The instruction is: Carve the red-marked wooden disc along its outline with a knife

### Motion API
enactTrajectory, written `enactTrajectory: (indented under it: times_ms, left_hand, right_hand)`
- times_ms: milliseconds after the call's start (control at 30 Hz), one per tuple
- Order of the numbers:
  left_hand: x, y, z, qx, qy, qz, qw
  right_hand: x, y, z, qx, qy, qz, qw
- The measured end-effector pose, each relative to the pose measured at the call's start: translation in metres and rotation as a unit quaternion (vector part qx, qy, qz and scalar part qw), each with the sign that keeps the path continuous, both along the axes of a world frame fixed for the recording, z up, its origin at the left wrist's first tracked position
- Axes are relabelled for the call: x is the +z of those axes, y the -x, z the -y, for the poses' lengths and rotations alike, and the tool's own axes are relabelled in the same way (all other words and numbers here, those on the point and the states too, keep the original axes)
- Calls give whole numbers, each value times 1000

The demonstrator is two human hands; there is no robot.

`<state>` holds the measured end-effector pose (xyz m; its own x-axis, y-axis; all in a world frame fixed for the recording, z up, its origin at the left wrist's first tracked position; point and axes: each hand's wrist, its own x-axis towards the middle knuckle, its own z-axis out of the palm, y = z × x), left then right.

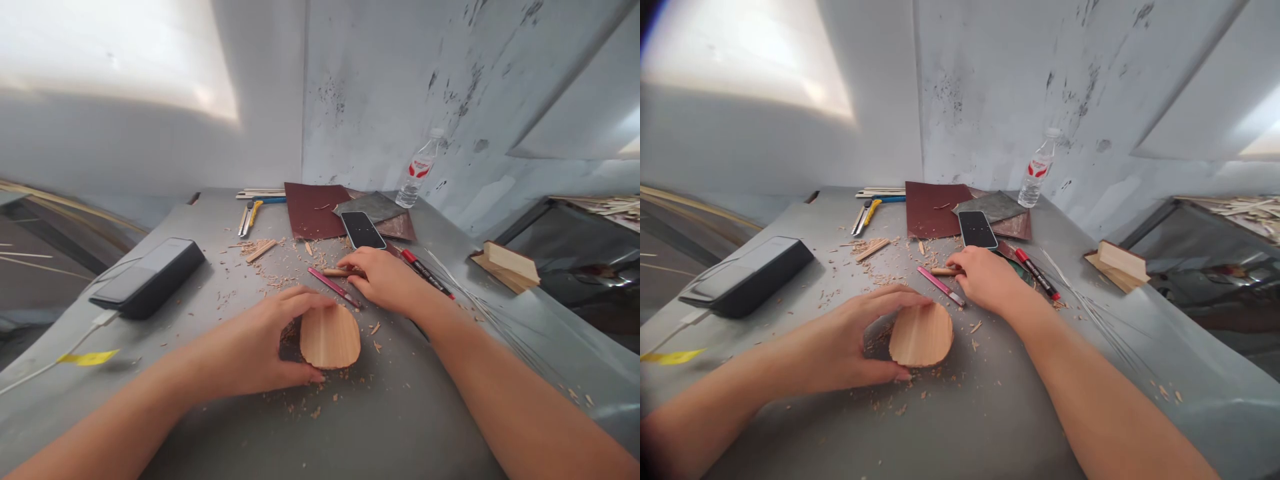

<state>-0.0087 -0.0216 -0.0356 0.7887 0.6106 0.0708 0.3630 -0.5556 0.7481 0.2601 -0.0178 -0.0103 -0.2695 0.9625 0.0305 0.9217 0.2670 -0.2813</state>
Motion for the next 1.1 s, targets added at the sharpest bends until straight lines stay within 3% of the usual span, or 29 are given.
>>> enactTrajectory:
  times_ms: [267, 367, 500, 633, 733, 867, 1100]
  left_hand:
    - [10, -1, 1, -10, 52, 10, 999]
    - [14, 0, 2, 14, 104, 31, 994]
    - [19, 1, 0, 35, 102, 49, 993]
    - [17, -3, -3, 46, 115, 62, 990]
    - [10, -8, -5, 81, 141, 42, 986]
    - [2, -13, -7, 112, 114, -22, 987]
    - [9, -16, -7, 134, 53, -74, 987]
  right_hand:
    - [3, 2, 2, -7, -5, -4, 1000]
    - [3, 4, 5, -18, -23, -46, 999]
    - [9, 7, 9, -19, -80, -138, 987]
    - [22, 9, 16, -9, -39, -302, 953]
    - [31, 9, 20, 46, 19, -431, 901]
    - [38, 8, 25, 93, 56, -500, 859]
    - [42, 9, 35, 133, 79, -436, 886]
